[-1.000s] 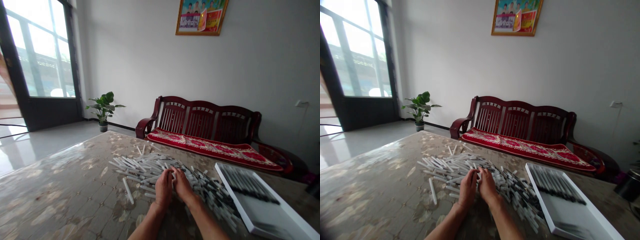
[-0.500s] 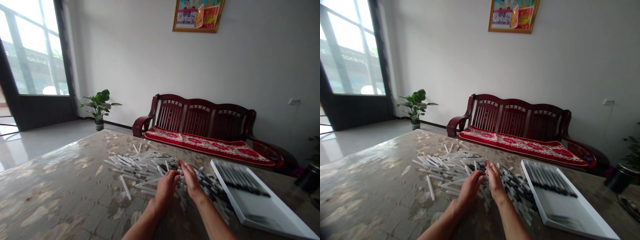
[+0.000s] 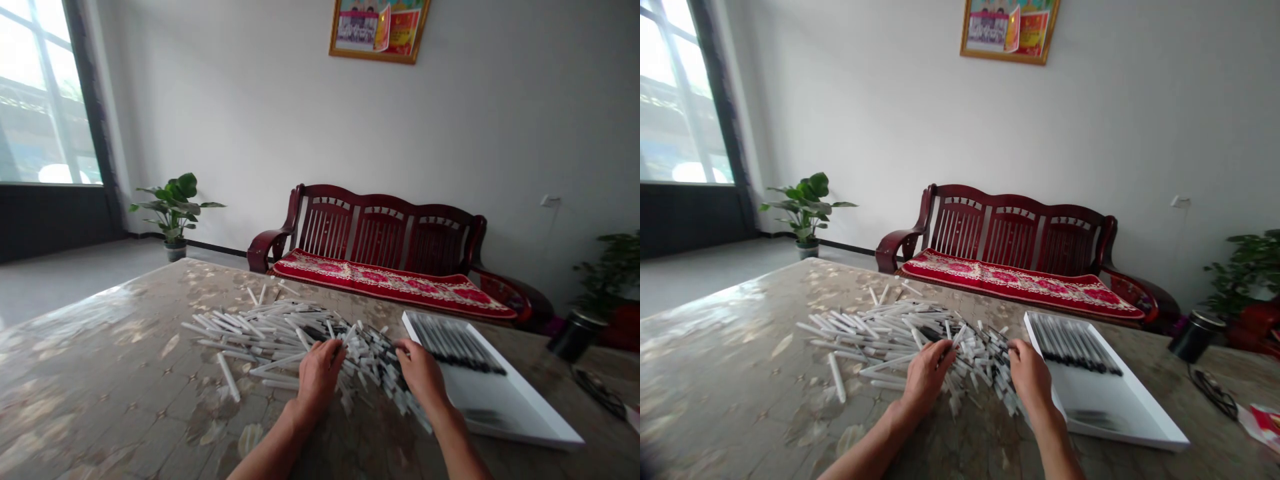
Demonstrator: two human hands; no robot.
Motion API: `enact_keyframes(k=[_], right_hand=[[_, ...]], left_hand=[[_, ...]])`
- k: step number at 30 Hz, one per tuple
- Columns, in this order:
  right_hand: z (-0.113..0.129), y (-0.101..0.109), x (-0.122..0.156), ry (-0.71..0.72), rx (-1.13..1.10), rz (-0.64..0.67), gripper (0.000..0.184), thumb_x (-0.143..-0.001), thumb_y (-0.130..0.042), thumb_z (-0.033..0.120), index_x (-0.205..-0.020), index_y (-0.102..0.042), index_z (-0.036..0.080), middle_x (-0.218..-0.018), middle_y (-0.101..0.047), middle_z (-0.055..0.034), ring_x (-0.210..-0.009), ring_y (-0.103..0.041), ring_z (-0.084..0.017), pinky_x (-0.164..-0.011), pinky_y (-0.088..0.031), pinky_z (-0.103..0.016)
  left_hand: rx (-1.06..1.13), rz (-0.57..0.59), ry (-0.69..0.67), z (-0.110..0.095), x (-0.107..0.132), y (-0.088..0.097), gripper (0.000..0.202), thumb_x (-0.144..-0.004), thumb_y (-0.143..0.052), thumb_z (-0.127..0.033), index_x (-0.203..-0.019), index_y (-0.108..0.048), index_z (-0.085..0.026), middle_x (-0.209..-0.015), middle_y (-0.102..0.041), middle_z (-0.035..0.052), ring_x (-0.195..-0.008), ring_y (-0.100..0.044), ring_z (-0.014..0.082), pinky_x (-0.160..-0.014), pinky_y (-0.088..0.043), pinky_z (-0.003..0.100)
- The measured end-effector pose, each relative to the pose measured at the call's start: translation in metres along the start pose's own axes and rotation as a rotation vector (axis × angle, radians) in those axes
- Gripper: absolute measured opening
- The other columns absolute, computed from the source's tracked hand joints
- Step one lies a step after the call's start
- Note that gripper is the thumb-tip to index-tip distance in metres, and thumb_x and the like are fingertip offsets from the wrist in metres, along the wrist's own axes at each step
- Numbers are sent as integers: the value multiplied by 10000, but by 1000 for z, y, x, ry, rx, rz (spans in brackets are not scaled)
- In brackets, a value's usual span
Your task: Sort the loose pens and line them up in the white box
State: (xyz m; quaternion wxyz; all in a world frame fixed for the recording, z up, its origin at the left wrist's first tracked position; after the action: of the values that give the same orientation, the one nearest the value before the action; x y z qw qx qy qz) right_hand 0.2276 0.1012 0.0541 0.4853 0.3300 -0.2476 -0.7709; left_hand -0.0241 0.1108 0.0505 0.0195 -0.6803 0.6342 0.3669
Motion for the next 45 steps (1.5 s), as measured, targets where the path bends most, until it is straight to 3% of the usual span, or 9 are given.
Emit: enact_keyframes(k=[2, 5, 13, 17, 20, 25, 32, 45], right_hand=[[-19, 5, 2, -36, 224, 40, 191, -857, -504, 239, -854, -695, 238, -913, -730, -36, -845, -675, -175, -731, -459, -240], [-22, 0, 9, -29, 440, 113, 168, -858, -540, 243, -796, -697, 243, -909, -720, -31, -843, -671, -167, -677, -419, -229], [-13, -8, 21, 0, 581, 169, 147, -857, -557, 243, -869, -703, 253, -969, -734, -54, -944, -671, -226, -660, -403, -270], [-18, -8, 22, 36, 560, 145, 207, -865, -514, 183, -896, -710, 241, -964, -735, -75, -934, -676, -234, -706, -427, -289], [-10, -2, 21, 135, 511, 35, 236, -872, -474, 173, -875, -702, 236, -954, -722, -76, -948, -655, -234, -764, -438, -298], [6, 1, 20, 279, 182, -68, 272, -879, -420, 247, -885, -692, 236, -949, -697, -63, -956, -622, -224, -864, -444, -316], [14, 4, 22, 304, -84, -74, 266, -831, -436, 294, -819, -694, 234, -879, -666, -54, -897, -598, -226, -836, -444, -330], [21, 5, 26, 308, -155, -24, 241, -814, -453, 291, -759, -678, 224, -846, -651, -53, -885, -591, -225, -819, -444, -328]], left_hand=[[-143, 63, -118, -12, 2, -4, 195, -912, -535, -314, -945, -717, -253, -822, -713, 37, -823, -609, 207, -734, -434, 286], [-269, 145, -198, -18, 4, -11, 199, -922, -537, -299, -988, -719, -254, -845, -714, 39, -837, -596, 213, -740, -433, 296], [-351, 214, -195, -12, 2, -16, 195, -899, -580, -256, -1034, -721, -260, -897, -713, 45, -882, -605, 221, -766, -446, 309], [-338, 238, -182, -7, 3, -20, 200, -894, -581, -238, -1042, -716, -249, -921, -716, 49, -898, -615, 226, -784, -457, 313], [-319, 237, -170, -3, 3, -22, 214, -905, -556, -233, -1051, -712, -244, -933, -712, 53, -906, -622, 226, -800, -465, 314], [-302, 201, -149, 0, 0, -19, 230, -910, -537, -226, -1056, -714, -245, -935, -711, 60, -907, -635, 228, -800, -476, 316], [-274, 140, -121, 4, -3, -14, 238, -923, -511, -238, -1039, -719, -239, -925, -706, 62, -904, -648, 222, -801, -486, 314], [-211, 108, -79, 13, -7, -8, 222, -892, -535, -256, -1006, -726, -253, -920, -712, 52, -903, -639, 224, -816, -480, 323]])
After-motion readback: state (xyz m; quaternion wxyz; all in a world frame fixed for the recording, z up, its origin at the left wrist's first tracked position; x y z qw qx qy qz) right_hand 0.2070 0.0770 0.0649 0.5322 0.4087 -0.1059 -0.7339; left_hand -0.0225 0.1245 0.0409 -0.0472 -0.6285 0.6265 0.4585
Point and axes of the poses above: each hand's wrist, its own x-axis away from the middle knuckle, its own y-axis out of the back of the hand, z = x × y, the point moved 9 cm from there along -x, towards the middle knuckle
